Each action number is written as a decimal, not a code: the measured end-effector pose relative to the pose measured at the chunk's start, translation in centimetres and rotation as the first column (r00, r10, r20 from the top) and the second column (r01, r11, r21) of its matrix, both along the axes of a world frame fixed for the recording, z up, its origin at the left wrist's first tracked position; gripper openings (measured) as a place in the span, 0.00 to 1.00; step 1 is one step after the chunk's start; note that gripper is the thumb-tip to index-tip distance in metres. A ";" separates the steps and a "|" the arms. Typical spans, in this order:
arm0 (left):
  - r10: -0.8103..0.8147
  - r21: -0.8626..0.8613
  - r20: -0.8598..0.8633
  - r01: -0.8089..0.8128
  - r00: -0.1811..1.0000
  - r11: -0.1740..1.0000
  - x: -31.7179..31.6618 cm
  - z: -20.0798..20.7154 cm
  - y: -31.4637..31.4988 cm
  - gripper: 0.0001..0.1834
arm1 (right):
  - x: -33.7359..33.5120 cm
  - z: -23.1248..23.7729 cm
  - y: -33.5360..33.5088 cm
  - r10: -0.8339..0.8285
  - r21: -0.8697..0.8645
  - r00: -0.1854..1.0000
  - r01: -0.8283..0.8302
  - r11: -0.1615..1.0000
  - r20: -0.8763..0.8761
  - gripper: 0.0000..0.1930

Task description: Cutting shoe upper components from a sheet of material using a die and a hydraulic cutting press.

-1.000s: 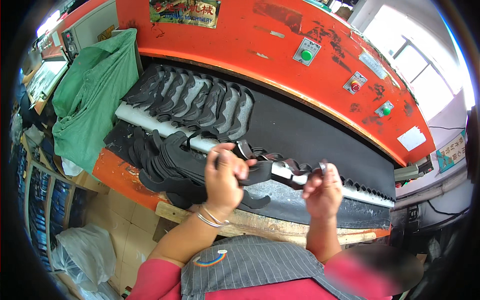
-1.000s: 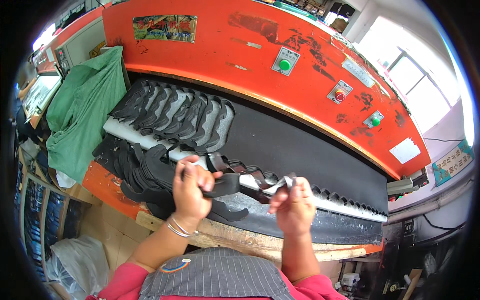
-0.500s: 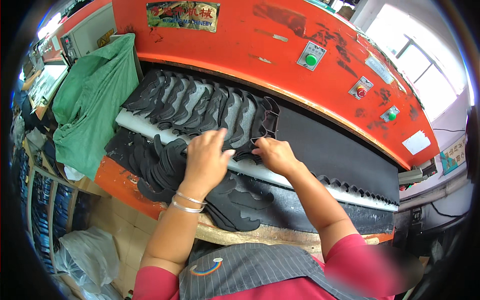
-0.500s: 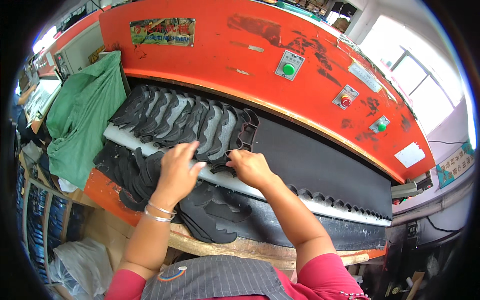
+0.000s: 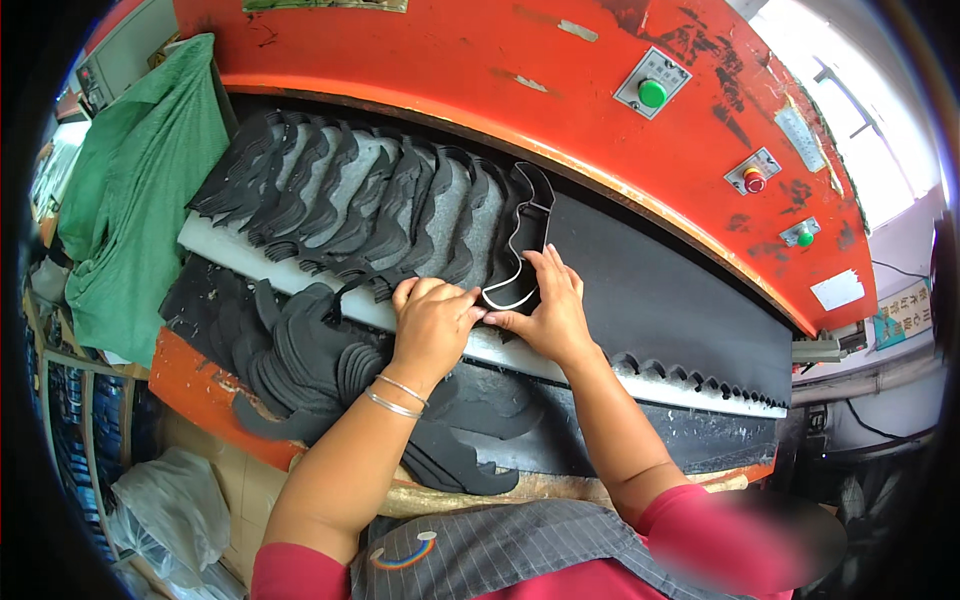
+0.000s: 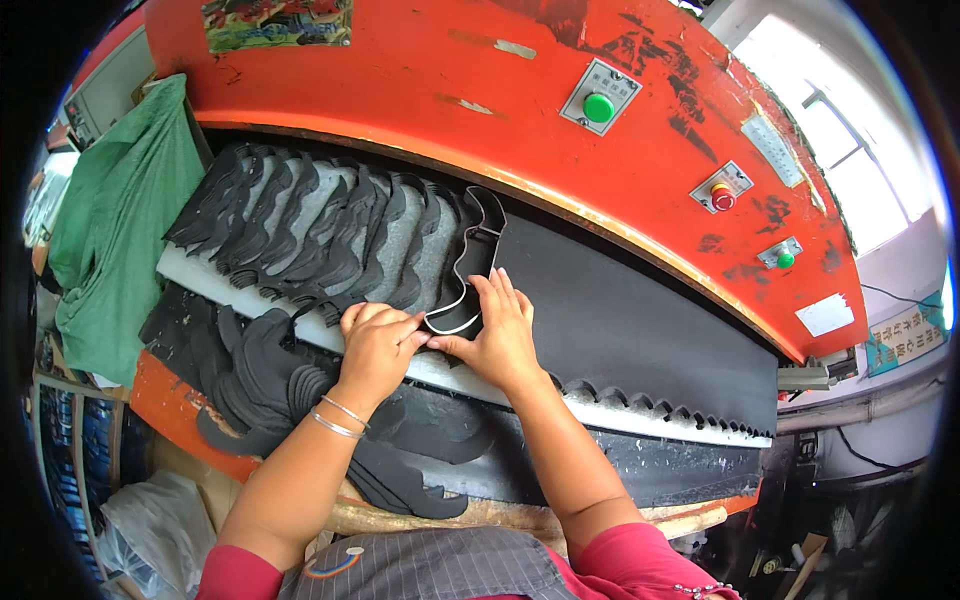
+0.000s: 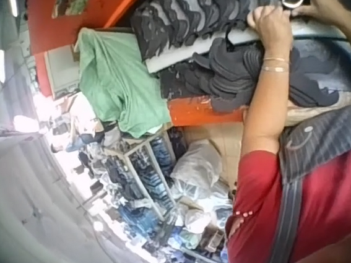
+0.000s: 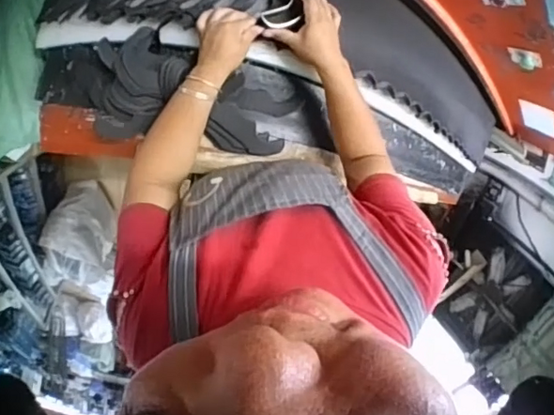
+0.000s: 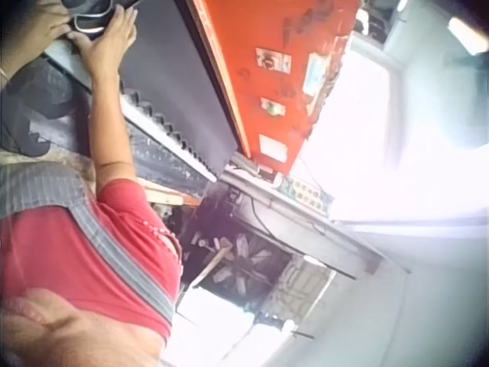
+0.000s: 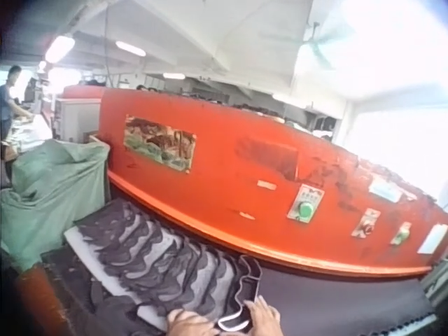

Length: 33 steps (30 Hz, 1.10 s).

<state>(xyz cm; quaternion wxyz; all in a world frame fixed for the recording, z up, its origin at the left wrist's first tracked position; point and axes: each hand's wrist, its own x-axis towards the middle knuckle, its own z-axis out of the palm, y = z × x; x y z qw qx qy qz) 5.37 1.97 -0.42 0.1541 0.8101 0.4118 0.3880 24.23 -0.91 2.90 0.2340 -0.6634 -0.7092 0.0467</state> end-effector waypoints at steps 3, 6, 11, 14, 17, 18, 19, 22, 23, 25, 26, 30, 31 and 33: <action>0.001 0.006 -0.001 -0.001 1.000 1.000 -0.1 0.3 0.2 0.11 | -0.1 0.1 0.3 0.031 0.015 0.999 -0.031 0.999 0.029 0.51; 0.008 0.026 -0.008 -0.007 1.000 1.000 -0.2 0.5 0.2 0.10 | -0.4 0.5 0.4 0.033 0.006 0.998 -0.034 0.999 0.056 0.49; 0.006 0.014 -0.045 -0.005 0.999 1.000 0.1 1.0 0.3 0.11 | -0.6 0.7 0.4 -0.004 0.038 0.997 0.001 0.999 0.074 0.48; 0.011 0.017 -0.075 -0.010 0.997 1.000 0.1 1.3 0.0 0.11 | -0.4 1.0 0.1 0.006 0.009 0.998 -0.007 1.000 0.062 0.50; -0.020 -0.043 -0.090 0.016 0.996 0.999 0.4 2.5 -0.3 0.13 | 1.0 1.9 -0.9 0.055 -0.015 0.998 -0.055 0.998 -0.040 0.54; -0.045 -0.054 -0.111 0.039 0.993 0.998 -0.3 3.0 -0.4 0.15 | 1.5 3.3 -2.1 0.045 -0.015 0.993 -0.046 0.999 -0.105 0.57; -0.033 -0.029 -0.119 0.029 0.992 0.999 -0.4 4.0 -0.8 0.15 | 3.0 4.6 -3.5 0.069 0.061 0.975 -0.057 0.996 -0.213 0.57; 0.076 -0.127 0.113 -0.061 0.991 0.990 -0.5 7.6 -1.4 0.17 | 10.3 8.7 -8.3 0.044 0.523 0.923 0.176 0.834 -0.382 0.51; 0.065 -0.115 0.178 -0.045 0.982 0.992 -0.2 9.6 -1.3 0.14 | 11.9 12.2 -10.3 0.091 0.432 0.700 0.329 0.840 -0.708 0.41; -0.013 0.017 0.304 0.008 0.952 1.000 2.8 15.4 -1.5 0.09 | 19.2 17.0 -12.0 -0.057 0.746 0.848 0.493 0.448 -0.526 0.29; -0.058 0.166 0.311 0.006 0.949 0.986 4.0 17.8 -1.6 0.07 | 21.7 19.0 -12.9 0.107 0.586 0.610 0.676 0.447 -0.785 0.31; -0.220 0.584 0.207 0.060 0.953 0.810 10.0 23.0 -1.2 0.06 | 34.9 19.9 -12.4 -0.561 0.838 0.714 0.542 0.065 -0.418 0.35; -0.222 0.597 0.119 0.109 0.968 0.795 11.3 23.4 -0.6 0.08 | 37.8 19.1 -12.0 -0.769 0.893 0.578 0.450 0.021 -0.274 0.36; -0.239 0.380 0.056 0.200 0.969 0.903 11.5 22.2 1.5 0.13 | 34.3 19.2 -8.8 -0.762 0.798 0.549 0.598 0.070 -0.344 0.37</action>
